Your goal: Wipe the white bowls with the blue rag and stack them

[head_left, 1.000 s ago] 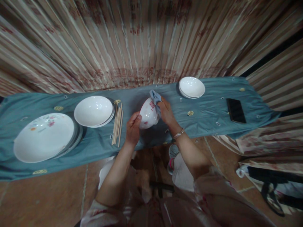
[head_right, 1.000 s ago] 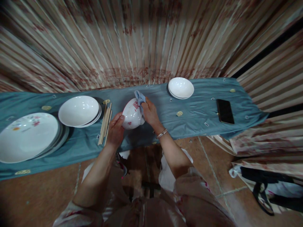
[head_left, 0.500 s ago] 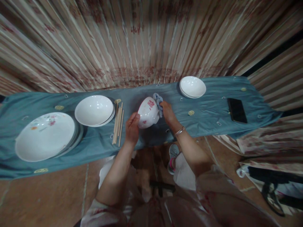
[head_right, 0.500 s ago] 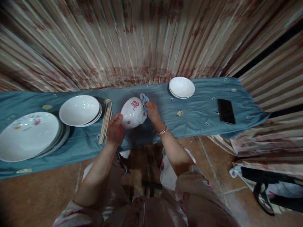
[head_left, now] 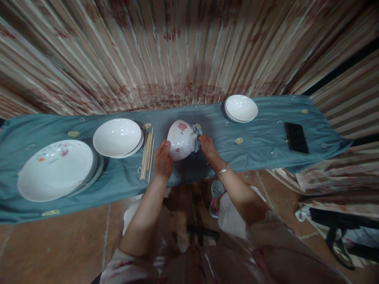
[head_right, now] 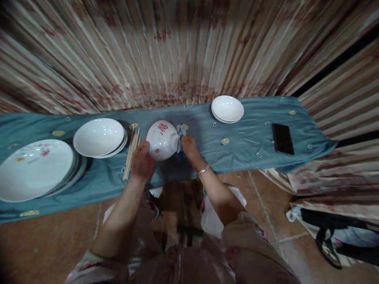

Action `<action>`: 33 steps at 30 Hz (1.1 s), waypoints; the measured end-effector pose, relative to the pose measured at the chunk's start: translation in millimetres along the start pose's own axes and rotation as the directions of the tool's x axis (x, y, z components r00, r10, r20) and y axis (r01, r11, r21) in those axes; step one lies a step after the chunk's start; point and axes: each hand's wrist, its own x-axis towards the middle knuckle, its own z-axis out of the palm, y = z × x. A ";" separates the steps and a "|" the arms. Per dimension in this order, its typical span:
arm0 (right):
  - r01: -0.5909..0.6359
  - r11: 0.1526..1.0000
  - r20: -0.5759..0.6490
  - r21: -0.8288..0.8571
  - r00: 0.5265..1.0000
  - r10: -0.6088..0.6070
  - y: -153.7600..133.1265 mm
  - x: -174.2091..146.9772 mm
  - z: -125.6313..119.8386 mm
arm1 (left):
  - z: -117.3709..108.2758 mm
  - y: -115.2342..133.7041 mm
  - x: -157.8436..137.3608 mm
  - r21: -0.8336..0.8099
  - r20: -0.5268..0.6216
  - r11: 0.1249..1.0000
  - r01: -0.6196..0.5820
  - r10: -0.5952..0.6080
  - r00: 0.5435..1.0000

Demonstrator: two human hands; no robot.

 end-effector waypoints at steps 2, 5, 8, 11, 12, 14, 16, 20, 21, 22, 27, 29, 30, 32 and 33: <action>-0.066 0.997 -0.022 0.030 0.998 0.066 -3.3 -5.4 1.2 | -0.4 -0.4 0.5 -0.012 -0.008 1.000 -0.006 0.006 1.000; -0.092 0.994 -0.017 0.057 0.996 0.093 -5.4 -11.5 2.6 | 0.0 -0.9 1.2 -0.026 0.003 0.999 -0.021 0.021 1.000; -0.095 0.994 -0.023 0.061 0.995 0.097 -1.3 -14.9 4.9 | 0.7 -1.4 2.2 -0.041 0.003 0.999 -0.026 0.026 1.000; -0.097 0.994 -0.028 0.053 0.995 0.099 5.5 -17.4 7.9 | 0.5 -1.8 3.4 -0.059 0.005 0.998 -0.020 0.021 1.000; -0.097 0.995 -0.027 0.035 0.995 0.098 7.5 -18.2 8.6 | 0.1 -2.0 3.7 -0.064 0.002 0.998 -0.019 0.020 1.000; -0.100 0.995 -0.023 -0.006 0.995 0.100 10.7 -19.9 9.0 | -0.6 -2.4 4.3 -0.065 -0.006 0.998 -0.019 0.019 1.000; -0.088 0.993 -0.015 -0.085 0.996 0.087 12.9 -21.6 7.7 | -1.2 -2.7 4.7 -0.054 -0.013 0.998 -0.019 0.018 1.000; -0.014 0.953 0.033 -0.301 0.999 0.026 13.9 -25.9 2.2 | -1.7 -2.6 5.4 -0.039 -0.014 0.999 -0.027 0.027 1.000; 0.007 0.934 0.043 -0.359 0.999 0.009 13.3 -27.7 0.7 | -1.8 -2.5 5.5 -0.038 -0.012 0.999 -0.029 0.028 1.000; 0.032 0.907 0.052 -0.420 0.999 -0.011 12.3 -29.8 -0.9 | -2.0 -2.3 5.7 -0.037 -0.009 0.999 -0.028 0.028 1.000; 0.262 0.677 0.184 -0.688 0.965 -0.187 2.8 -44.5 -8.6 | -2.3 -2.6 6.7 -0.025 -0.024 0.999 -0.022 0.022 0.999; 0.361 0.620 0.246 -0.696 0.932 -0.267 -1.3 -50.6 -10.9 | -1.4 -2.8 6.8 -0.033 -0.041 0.999 -0.027 0.025 0.999; 0.402 0.600 0.268 -0.692 0.914 -0.304 -3.1 -53.2 -11.6 | -0.8 -2.7 6.7 -0.035 -0.047 0.999 -0.026 0.025 0.999; 0.458 0.565 0.294 -0.687 0.885 -0.360 -6.1 -57.6 -12.1 | 0.6 -2.2 6.3 -0.032 -0.051 0.999 -0.022 0.021 0.998; 0.476 0.547 0.301 -0.689 0.874 -0.381 -7.2 -59.1 -11.8 | 1.2 -1.9 6.0 -0.028 -0.050 0.999 -0.021 0.019 0.999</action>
